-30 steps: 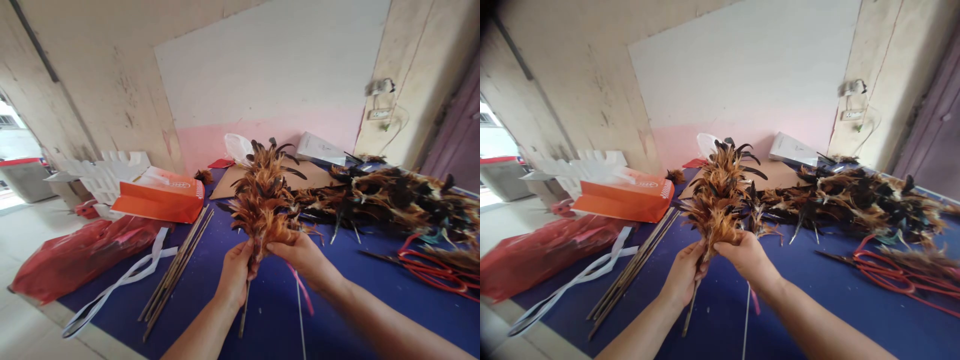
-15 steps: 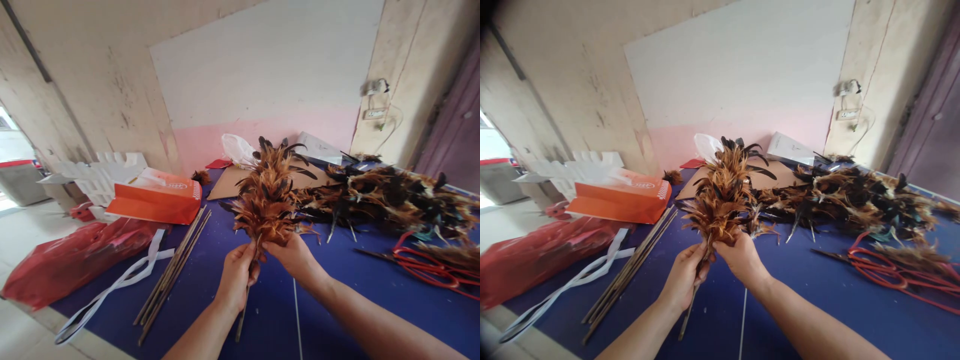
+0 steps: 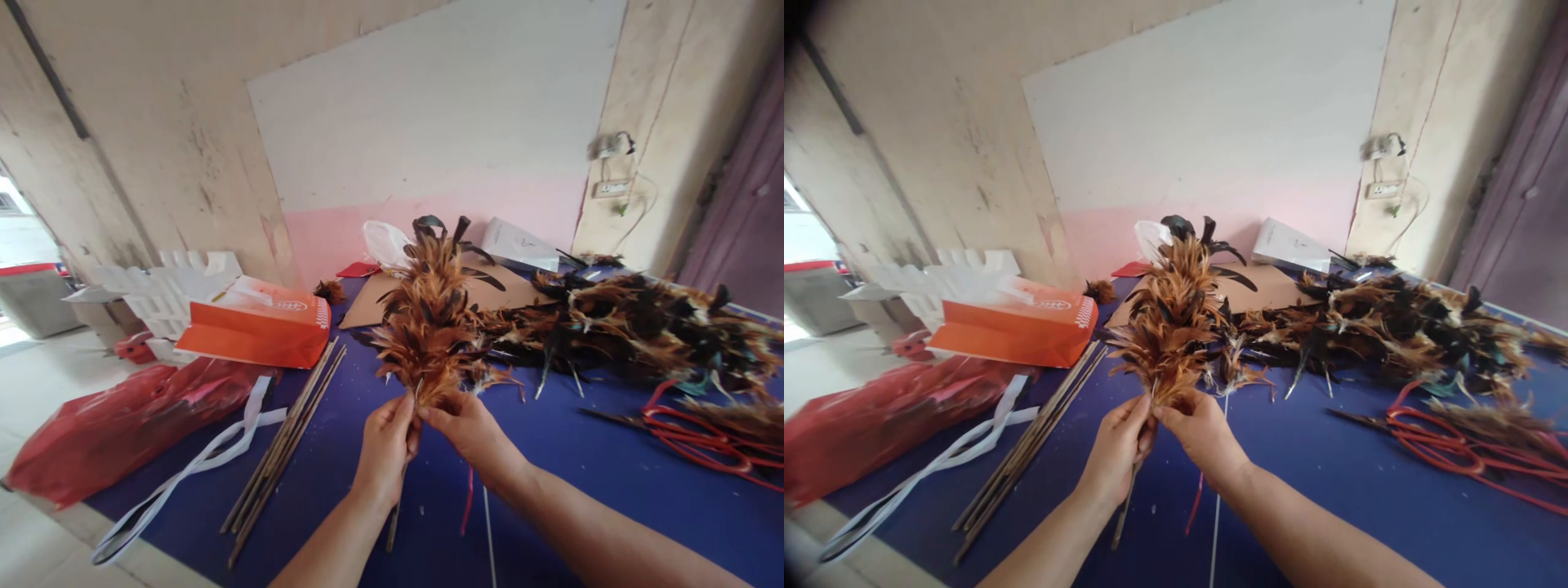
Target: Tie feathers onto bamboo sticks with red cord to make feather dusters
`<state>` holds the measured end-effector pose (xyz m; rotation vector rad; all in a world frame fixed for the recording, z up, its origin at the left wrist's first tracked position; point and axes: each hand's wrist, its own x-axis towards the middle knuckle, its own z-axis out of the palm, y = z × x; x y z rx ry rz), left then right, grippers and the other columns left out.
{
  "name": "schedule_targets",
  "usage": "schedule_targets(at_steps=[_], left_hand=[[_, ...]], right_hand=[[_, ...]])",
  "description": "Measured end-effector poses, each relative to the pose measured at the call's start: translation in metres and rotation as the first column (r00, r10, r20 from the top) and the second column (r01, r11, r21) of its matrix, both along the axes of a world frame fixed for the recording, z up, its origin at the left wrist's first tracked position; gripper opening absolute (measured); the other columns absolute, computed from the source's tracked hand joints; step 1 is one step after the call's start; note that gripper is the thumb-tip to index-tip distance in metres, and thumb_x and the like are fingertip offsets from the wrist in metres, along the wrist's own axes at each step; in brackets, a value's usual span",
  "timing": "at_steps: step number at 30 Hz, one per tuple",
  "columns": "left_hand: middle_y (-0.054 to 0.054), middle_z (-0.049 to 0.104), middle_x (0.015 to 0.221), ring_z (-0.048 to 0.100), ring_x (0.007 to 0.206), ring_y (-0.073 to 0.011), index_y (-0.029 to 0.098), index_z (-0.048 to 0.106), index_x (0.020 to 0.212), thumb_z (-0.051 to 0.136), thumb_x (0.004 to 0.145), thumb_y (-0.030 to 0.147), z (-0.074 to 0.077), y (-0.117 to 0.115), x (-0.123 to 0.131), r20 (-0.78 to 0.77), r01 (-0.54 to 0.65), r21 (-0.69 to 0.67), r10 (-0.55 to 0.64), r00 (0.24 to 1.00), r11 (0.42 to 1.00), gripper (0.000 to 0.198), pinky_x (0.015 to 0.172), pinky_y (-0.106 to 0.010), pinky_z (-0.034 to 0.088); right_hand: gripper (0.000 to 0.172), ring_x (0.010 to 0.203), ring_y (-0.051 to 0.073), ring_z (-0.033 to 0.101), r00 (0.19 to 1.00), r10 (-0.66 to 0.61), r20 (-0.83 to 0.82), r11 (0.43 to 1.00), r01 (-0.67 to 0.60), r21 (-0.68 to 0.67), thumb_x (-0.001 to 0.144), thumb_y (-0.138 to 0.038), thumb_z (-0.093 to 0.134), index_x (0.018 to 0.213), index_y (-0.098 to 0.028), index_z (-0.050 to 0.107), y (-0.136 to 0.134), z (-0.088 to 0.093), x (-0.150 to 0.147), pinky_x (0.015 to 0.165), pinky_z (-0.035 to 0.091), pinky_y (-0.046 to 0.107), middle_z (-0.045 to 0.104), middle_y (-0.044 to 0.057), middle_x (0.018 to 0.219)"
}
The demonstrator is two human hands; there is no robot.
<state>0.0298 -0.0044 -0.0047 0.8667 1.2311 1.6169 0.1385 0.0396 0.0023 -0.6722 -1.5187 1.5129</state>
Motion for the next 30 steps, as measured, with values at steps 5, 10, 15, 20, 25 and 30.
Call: schedule_targets(at_steps=[5,10,15,20,25,30], left_hand=[[0.007,0.035,0.039,0.026,0.034,-0.0042,0.016,0.048,0.055,0.055,0.075,0.048,-0.002,-0.003,0.002,-0.092,0.044,0.083,-0.036,0.995,0.996,0.038,0.035,-0.018,0.016],[0.006,0.034,0.052,0.027,0.042,-0.0051,0.016,0.056,0.076,0.055,0.078,0.039,-0.001,-0.009,-0.001,-0.172,0.184,0.176,-0.154,0.973,0.967,0.023,0.039,-0.018,0.018],[0.005,0.036,0.055,0.030,0.044,-0.0063,0.016,0.054,0.076,0.049,0.083,0.037,-0.003,-0.007,-0.003,-0.358,0.198,0.180,-0.124,0.925,0.964,0.023,0.042,-0.020,0.023],[0.005,0.038,0.055,0.030,0.044,-0.0070,0.016,0.057,0.084,0.047,0.084,0.037,-0.009,-0.001,-0.007,-0.442,0.078,0.200,0.019,0.897,0.977,0.024,0.043,-0.020,0.025],[0.007,0.036,0.050,0.030,0.043,-0.0080,0.016,0.056,0.080,0.047,0.083,0.037,-0.004,-0.002,-0.011,-0.409,0.000,0.229,0.096,0.907,0.973,0.023,0.041,-0.020,0.024],[0.005,0.042,0.053,0.037,0.050,-0.0090,0.016,0.055,0.068,0.049,0.082,0.032,-0.005,-0.004,-0.011,-0.509,-0.028,0.281,0.173,0.843,0.959,0.022,0.048,-0.020,0.031]], right_hand=[[0.022,0.069,0.014,0.053,0.998,-0.016,-0.057,1.000,0.015,-0.017,0.064,-0.037,0.070,0.068,-0.017,0.064,0.000,0.001,0.000,0.070,0.043,0.026,0.060,0.000,0.067],[0.021,0.069,0.014,0.052,0.996,-0.016,-0.086,0.999,0.012,-0.041,0.061,-0.036,0.072,0.069,-0.017,0.066,0.000,0.007,0.004,0.071,0.042,0.026,0.061,0.000,0.069],[0.021,0.075,0.015,0.055,0.994,-0.033,-0.105,0.999,0.030,-0.031,0.062,-0.032,0.071,0.076,-0.017,0.067,0.001,0.008,0.006,0.076,0.043,0.028,0.064,0.002,0.077],[0.014,0.073,0.015,0.055,0.999,-0.053,-0.003,0.991,0.053,0.123,0.070,-0.027,0.060,0.075,-0.015,0.065,0.003,0.001,0.002,0.072,0.044,0.027,0.063,0.002,0.073],[0.018,0.055,0.010,0.045,0.934,-0.236,0.266,0.881,0.090,0.465,0.078,-0.024,0.049,0.066,-0.015,0.058,-0.006,-0.002,0.005,0.052,0.036,0.020,0.053,-0.001,0.058],[0.026,0.049,0.008,0.037,0.894,-0.316,0.318,0.770,0.046,0.636,0.083,-0.024,0.044,0.059,-0.016,0.052,-0.025,0.010,0.008,0.049,0.029,0.020,0.044,-0.003,0.052]])
